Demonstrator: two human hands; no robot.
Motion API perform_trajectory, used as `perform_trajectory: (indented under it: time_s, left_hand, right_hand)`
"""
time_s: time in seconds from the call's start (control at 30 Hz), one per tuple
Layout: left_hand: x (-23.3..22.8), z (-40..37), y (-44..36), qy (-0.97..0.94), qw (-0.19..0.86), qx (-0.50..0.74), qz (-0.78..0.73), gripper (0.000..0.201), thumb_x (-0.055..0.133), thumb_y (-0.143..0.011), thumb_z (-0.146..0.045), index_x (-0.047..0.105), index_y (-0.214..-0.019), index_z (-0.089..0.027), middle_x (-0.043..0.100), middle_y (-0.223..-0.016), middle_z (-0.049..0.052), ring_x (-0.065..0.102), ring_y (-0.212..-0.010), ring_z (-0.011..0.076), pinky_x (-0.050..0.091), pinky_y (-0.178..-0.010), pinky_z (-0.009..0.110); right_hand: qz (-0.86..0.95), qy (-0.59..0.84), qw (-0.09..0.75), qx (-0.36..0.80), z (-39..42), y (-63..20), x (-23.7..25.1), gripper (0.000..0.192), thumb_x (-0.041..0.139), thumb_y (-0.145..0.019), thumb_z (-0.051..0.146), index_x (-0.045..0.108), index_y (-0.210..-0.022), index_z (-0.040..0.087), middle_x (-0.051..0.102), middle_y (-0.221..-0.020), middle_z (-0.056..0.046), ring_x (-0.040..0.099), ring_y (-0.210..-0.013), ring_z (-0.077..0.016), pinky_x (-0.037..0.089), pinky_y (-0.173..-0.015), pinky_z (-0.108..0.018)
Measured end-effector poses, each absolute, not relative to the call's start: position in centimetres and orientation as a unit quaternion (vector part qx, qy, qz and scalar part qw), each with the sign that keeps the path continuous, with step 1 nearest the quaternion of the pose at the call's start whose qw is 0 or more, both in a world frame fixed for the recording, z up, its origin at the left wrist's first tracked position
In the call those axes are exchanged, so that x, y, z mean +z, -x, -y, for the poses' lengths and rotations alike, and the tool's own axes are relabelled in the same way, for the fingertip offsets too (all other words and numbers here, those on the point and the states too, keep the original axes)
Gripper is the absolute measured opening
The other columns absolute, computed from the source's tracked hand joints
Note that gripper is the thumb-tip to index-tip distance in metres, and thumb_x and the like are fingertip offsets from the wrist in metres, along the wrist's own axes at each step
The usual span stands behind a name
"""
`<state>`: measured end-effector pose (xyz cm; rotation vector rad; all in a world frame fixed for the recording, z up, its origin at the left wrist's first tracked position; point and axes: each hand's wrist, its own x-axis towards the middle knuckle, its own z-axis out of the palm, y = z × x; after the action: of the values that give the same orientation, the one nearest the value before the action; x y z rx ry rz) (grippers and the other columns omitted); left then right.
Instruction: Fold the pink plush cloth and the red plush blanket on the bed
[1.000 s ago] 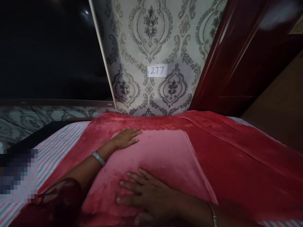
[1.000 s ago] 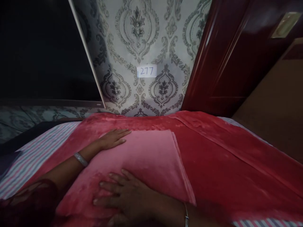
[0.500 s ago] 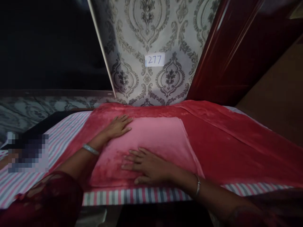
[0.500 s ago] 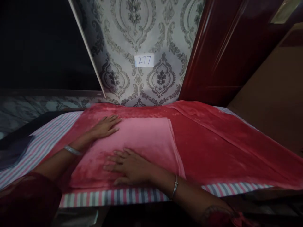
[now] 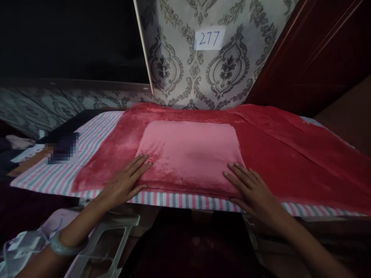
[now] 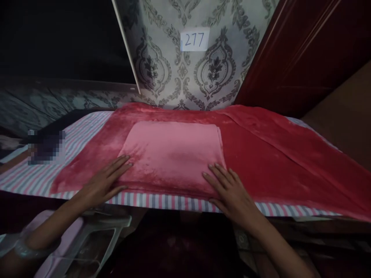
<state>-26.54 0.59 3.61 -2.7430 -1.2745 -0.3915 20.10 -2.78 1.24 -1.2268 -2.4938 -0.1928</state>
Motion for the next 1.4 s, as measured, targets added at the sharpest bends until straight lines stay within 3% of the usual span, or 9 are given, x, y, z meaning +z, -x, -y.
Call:
perform_trajectory:
  time_s: [0.17,0.27,0.47,0.7,0.9,1.1,1.17,1.4]
  left_hand:
    - [3.6,-0.7,26.6,0.900,0.041,-0.133,0.413,0.074,0.051,-0.098,-0.044,0.013,-0.161,-0.031,0.028,-0.165,0.009,0.031,-0.150,0.0295,0.040,-0.117,0.048]
    - [3.7,-0.7,26.8,0.903,0.048,-0.132,0.406,0.070,0.050,-0.099,-0.041,0.020,-0.160,-0.030,0.029,-0.165,0.009,0.032,-0.149,0.0295,0.041,-0.116,0.047]
    - [3.4,-1.2,26.9,0.891,0.052,-0.141,0.427,0.052,0.043,-0.099,-0.034,0.044,-0.150,-0.023,0.048,-0.154,0.012,0.044,-0.142,0.0280,0.044,-0.114,0.046]
    - [4.4,-1.7,26.7,0.867,-0.010,-0.182,0.464,0.046,0.044,-0.097,-0.039,0.056,-0.139,-0.025,0.062,-0.141,0.009,0.057,-0.131,0.0264,0.046,-0.112,0.046]
    - [5.3,-1.2,26.8,0.861,-0.092,-0.187,0.463,0.050,0.050,-0.096,-0.046,0.052,-0.142,-0.026,0.055,-0.148,0.007,0.049,-0.139,0.0252,0.039,-0.117,0.046]
    - [5.9,-0.8,26.7,0.857,-0.078,-0.172,0.481,0.047,0.044,-0.096,-0.025,0.053,-0.142,-0.023,0.034,-0.162,0.010,0.033,-0.149,0.0254,0.038,-0.117,0.045]
    - [5.9,-0.8,26.9,0.853,-0.070,-0.163,0.490,0.051,0.046,-0.092,-0.020,0.052,-0.143,-0.023,0.033,-0.163,0.010,0.034,-0.149,0.0253,0.039,-0.117,0.044]
    - [5.6,-1.7,28.0,0.832,-0.086,-0.257,0.485,0.039,0.044,-0.096,-0.029,0.064,-0.128,-0.020,0.065,-0.135,0.012,0.061,-0.126,0.0244,0.049,-0.108,0.043]
  right_hand:
    - [0.875,0.423,0.232,-0.047,3.0,-20.6,0.5,0.066,0.049,-0.100,0.021,0.024,-0.160,0.031,0.036,-0.161,-0.008,0.029,-0.150,-0.0254,0.041,-0.115,-0.049]
    - [0.873,0.409,0.262,-0.047,2.5,-20.6,0.3,0.065,0.047,-0.099,0.015,0.027,-0.158,0.032,0.046,-0.155,-0.007,0.035,-0.147,-0.0236,0.043,-0.115,-0.048]
    - [0.851,0.451,0.268,-0.014,2.0,-20.8,1.8,0.047,0.043,-0.100,0.017,0.050,-0.145,0.029,0.063,-0.138,-0.006,0.057,-0.130,-0.0219,0.054,-0.105,-0.043]
    - [0.843,0.455,0.284,0.028,1.4,-21.1,2.8,0.041,0.045,-0.098,0.022,0.058,-0.137,0.027,0.069,-0.128,-0.007,0.063,-0.121,-0.0240,0.054,-0.102,-0.045]
    - [0.844,0.437,0.307,0.056,1.4,-21.6,2.5,0.038,0.049,-0.097,0.026,0.061,-0.133,0.025,0.069,-0.128,-0.009,0.062,-0.122,-0.0248,0.053,-0.102,-0.047]
    - [0.844,0.436,0.295,0.105,1.3,-22.0,3.1,0.036,0.050,-0.097,0.035,0.064,-0.129,0.027,0.069,-0.128,-0.009,0.064,-0.121,-0.0267,0.056,-0.099,-0.048]
    - [0.841,0.434,0.302,0.117,1.0,-22.1,3.2,0.034,0.049,-0.097,0.039,0.066,-0.126,0.028,0.071,-0.125,-0.008,0.067,-0.115,-0.0268,0.058,-0.095,-0.046]
    - [0.794,0.498,0.327,0.119,-0.1,-22.1,4.2,0.035,0.049,-0.096,0.048,0.072,-0.112,0.026,0.078,-0.103,-0.009,0.076,-0.084,-0.0283,0.063,-0.067,-0.036]
